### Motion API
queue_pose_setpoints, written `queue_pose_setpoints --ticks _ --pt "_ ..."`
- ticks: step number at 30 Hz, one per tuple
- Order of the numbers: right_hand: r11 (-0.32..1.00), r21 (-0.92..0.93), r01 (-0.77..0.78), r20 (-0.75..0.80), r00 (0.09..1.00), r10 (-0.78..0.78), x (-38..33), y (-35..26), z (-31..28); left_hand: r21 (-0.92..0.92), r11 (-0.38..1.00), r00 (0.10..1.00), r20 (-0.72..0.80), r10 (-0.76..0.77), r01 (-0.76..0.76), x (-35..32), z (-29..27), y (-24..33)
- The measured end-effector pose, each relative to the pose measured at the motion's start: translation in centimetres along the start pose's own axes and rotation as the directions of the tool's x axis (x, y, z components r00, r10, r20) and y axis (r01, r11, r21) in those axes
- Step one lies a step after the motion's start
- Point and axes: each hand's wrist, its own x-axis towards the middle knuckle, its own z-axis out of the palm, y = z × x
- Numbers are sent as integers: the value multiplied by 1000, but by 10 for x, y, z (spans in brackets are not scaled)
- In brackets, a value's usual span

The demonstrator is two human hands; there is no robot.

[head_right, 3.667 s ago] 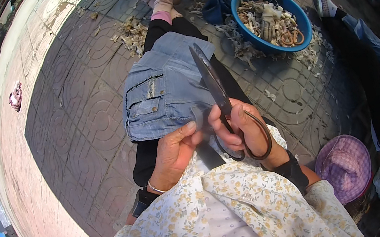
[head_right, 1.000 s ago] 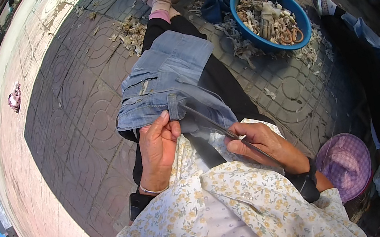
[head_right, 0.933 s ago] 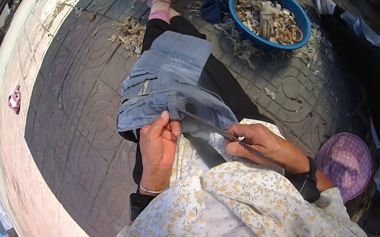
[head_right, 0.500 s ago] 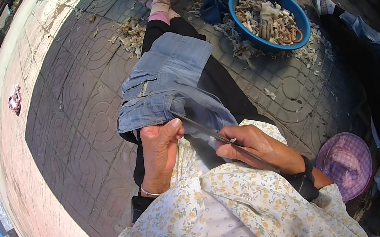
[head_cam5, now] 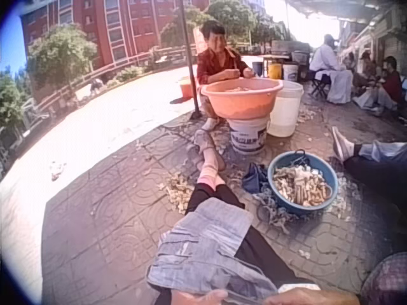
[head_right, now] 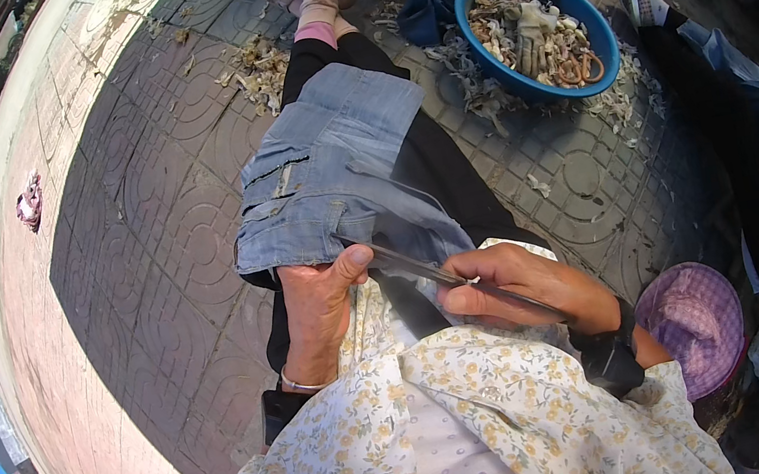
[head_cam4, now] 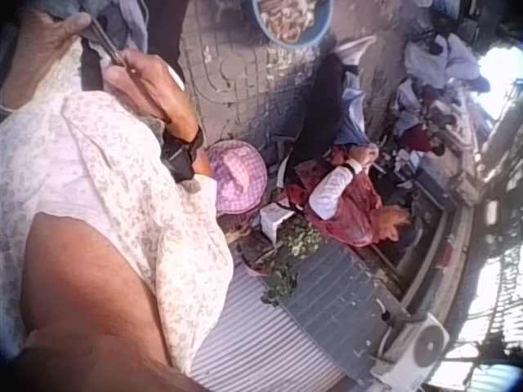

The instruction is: The person uses shears to cut the ends off garlic cloves while holding a piece of denim on their lap, placing the trimmed garlic into a blue basin.

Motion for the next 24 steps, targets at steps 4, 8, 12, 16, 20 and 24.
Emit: queue_pose_setpoints --ticks 4,8,12,16,20,24 --pt "998 -64 27 7 1000 -26 -1 -2 -5 -64 998 999 42 -27 29 2 1 4" --pt "956 -257 141 -7 989 -147 1 2 -10 -26 996 994 72 -88 90 1 -4 4" --pt "845 -478 239 -16 960 -281 1 6 -13 59 986 983 91 -159 154 1 -11 3" --pt "816 -533 225 -59 952 -301 -8 3 -17 84 986 988 36 -148 145 4 -8 0" --pt "909 -383 162 -89 974 -210 -17 4 -23 -16 996 988 -131 -85 84 7 0 3" --pt "992 -129 11 -170 985 -34 -18 9 -13 -123 992 980 -193 -39 15 8 6 2"
